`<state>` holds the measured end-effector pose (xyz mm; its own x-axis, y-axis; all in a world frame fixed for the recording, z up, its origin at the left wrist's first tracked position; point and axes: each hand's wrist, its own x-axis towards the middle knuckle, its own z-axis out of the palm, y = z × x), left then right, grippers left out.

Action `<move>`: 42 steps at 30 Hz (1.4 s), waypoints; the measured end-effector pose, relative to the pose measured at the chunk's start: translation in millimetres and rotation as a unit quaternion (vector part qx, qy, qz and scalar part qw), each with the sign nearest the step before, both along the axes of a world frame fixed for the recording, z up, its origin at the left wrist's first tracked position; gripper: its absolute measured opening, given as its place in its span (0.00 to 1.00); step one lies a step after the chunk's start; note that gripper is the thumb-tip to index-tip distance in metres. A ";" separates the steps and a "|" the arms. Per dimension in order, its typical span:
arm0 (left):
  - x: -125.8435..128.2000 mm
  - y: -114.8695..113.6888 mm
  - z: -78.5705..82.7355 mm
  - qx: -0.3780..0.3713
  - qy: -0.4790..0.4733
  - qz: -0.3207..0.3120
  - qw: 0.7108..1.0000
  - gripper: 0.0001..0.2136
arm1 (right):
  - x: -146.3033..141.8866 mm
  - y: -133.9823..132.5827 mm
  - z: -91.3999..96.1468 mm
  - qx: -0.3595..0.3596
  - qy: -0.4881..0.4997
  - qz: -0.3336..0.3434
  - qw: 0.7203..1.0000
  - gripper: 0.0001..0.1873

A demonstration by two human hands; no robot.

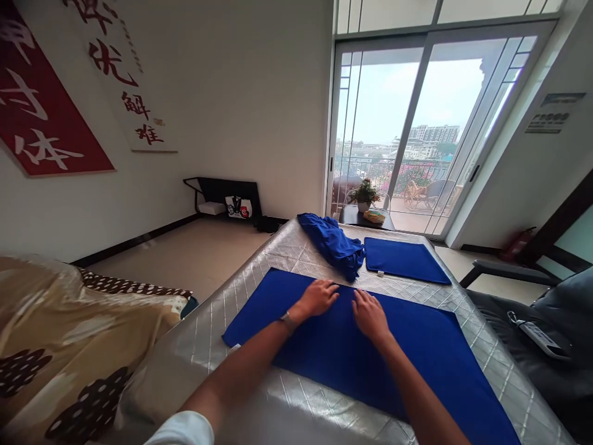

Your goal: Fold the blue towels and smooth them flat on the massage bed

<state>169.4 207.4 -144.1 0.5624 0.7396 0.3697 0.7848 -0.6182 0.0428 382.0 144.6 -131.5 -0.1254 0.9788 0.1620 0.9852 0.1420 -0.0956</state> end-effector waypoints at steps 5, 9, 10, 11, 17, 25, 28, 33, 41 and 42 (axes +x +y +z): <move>32.8 -3.3 -23.8 -0.086 -0.039 0.034 0.995 0.26 | -45.7 15.1 -19.6 -0.063 -0.001 -0.031 0.998 0.33; -33.6 14.5 -20.8 -0.142 -0.034 0.132 0.981 0.30 | -5.7 12.9 -24.2 -0.068 -0.010 -0.067 0.995 0.35; -56.1 18.8 -18.8 -0.149 -0.031 0.161 0.975 0.31 | 14.0 10.8 -25.8 -0.069 -0.017 -0.080 0.994 0.35; -78.6 22.6 -17.1 -0.155 -0.030 0.189 0.969 0.31 | 37.3 8.3 -28.2 -0.069 -0.023 -0.095 0.993 0.36; -163.1 32.5 -19.5 -0.158 -0.024 0.281 0.946 0.33 | 194.3 -8.6 -55.6 -0.043 -0.006 -0.219 0.975 0.39; -163.7 33.1 -23.0 -0.152 -0.021 0.294 0.943 0.33 | 221.9 -15.3 -58.2 -0.030 0.033 -0.265 0.963 0.44; -163.2 31.4 -19.8 -0.159 -0.024 0.290 0.943 0.33 | 226.0 -19.8 -45.9 -0.044 0.046 -0.288 0.956 0.45; -159.8 29.8 -17.8 -0.155 -0.026 0.297 0.942 0.33 | 206.4 -25.2 -21.8 -0.025 0.013 -0.334 0.942 0.41; -159.0 28.4 -16.7 -0.156 -0.049 0.293 0.942 0.32 | -6.4 9.4 -10.3 -0.054 -0.023 -0.038 0.998 0.36; -159.1 28.2 -16.2 -0.158 -0.049 0.293 0.941 0.32 | -26.1 12.8 -12.2 -0.062 -0.022 -0.026 0.998 0.36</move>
<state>10.2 235.5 -160.3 -0.0027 0.9943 0.1070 0.9701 -0.0234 0.2416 355.9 157.4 -143.7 -0.0775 0.9964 0.0352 0.9946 0.0797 -0.0664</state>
